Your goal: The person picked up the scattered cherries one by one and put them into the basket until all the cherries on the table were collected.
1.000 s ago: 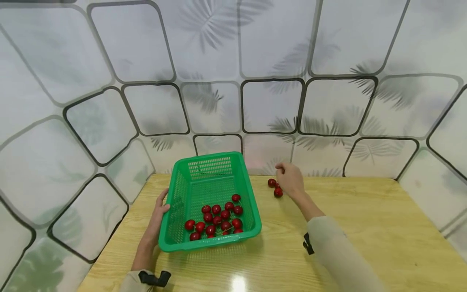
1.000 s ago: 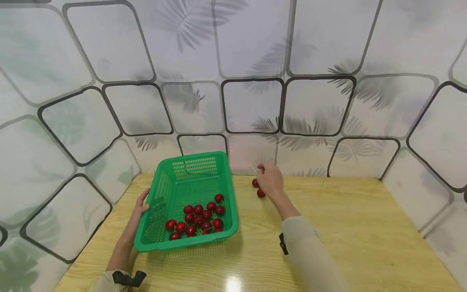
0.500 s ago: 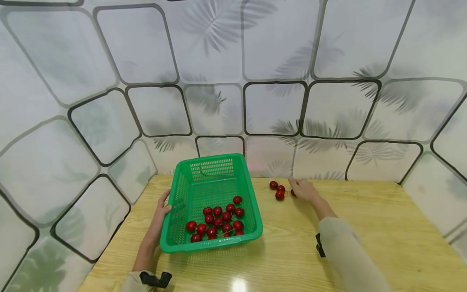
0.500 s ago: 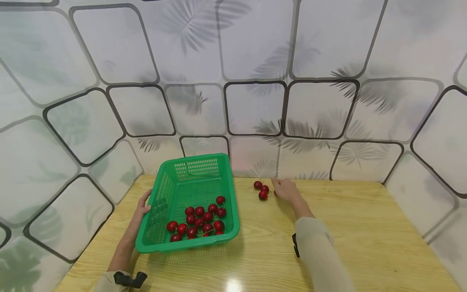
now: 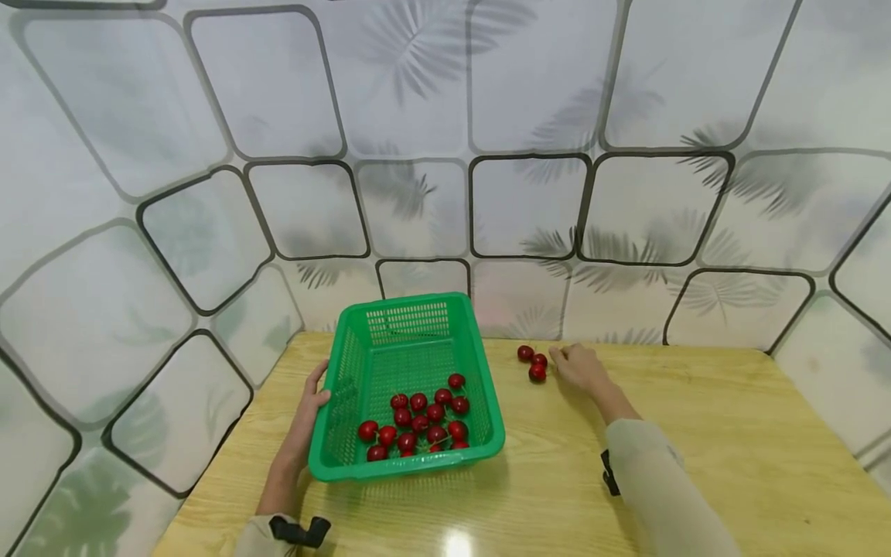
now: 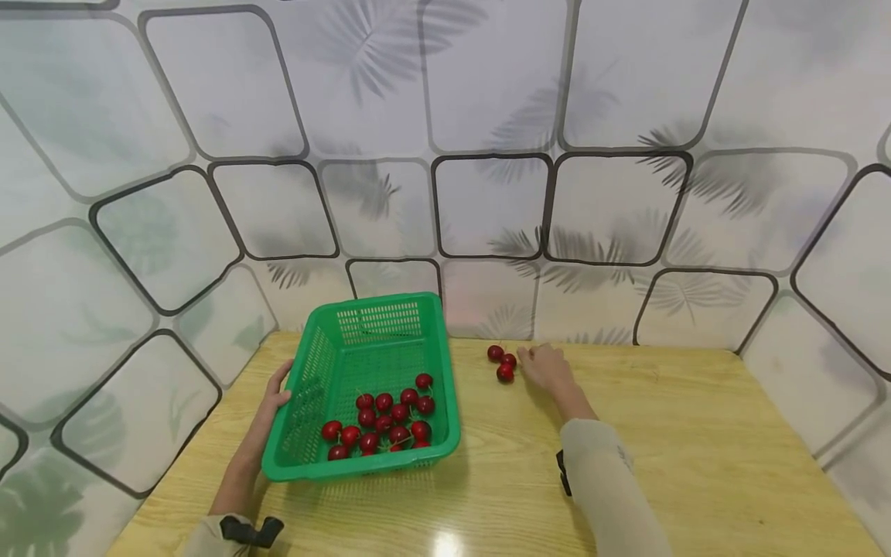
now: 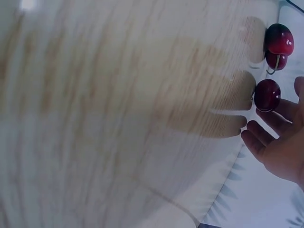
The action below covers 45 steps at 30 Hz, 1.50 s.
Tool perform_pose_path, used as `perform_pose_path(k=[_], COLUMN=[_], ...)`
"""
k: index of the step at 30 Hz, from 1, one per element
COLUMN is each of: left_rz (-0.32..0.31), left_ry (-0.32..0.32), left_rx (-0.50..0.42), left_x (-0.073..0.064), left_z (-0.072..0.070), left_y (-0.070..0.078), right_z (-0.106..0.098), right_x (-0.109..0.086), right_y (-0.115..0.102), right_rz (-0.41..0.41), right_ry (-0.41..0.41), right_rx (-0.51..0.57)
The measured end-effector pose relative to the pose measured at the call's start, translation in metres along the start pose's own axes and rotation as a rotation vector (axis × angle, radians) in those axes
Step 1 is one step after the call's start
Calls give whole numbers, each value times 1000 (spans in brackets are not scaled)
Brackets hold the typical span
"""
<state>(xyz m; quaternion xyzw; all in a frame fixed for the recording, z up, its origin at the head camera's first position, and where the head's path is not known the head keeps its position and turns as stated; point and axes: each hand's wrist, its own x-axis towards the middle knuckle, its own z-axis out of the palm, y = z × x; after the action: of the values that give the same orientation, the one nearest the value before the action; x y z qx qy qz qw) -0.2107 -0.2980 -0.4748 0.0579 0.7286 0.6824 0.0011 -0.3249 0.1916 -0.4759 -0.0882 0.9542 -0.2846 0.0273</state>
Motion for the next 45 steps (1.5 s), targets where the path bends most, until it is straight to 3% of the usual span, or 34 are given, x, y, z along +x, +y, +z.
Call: perform_pose_path(k=[11,18,28,37,45], left_rz=[-2,-4,-6,-21,-2], left_ry=[-6,-6,-5,2,-9], left_rx=[-6,3,7,1,-11], left_x=[-1,0,0,0,0], left_z=[2,1,-1,0,0], left_y=[2,2,1,2,1], right_z=[6,4,-7,-11,-10], right_x=[-3,-8,-17,-23,-22], right_y=[5,6,6,3,-7], right_rz=[-27,-41,-114,-66,-157], right_ry=[87,222,360,424,495], right_rx=[85,180,147,169,170])
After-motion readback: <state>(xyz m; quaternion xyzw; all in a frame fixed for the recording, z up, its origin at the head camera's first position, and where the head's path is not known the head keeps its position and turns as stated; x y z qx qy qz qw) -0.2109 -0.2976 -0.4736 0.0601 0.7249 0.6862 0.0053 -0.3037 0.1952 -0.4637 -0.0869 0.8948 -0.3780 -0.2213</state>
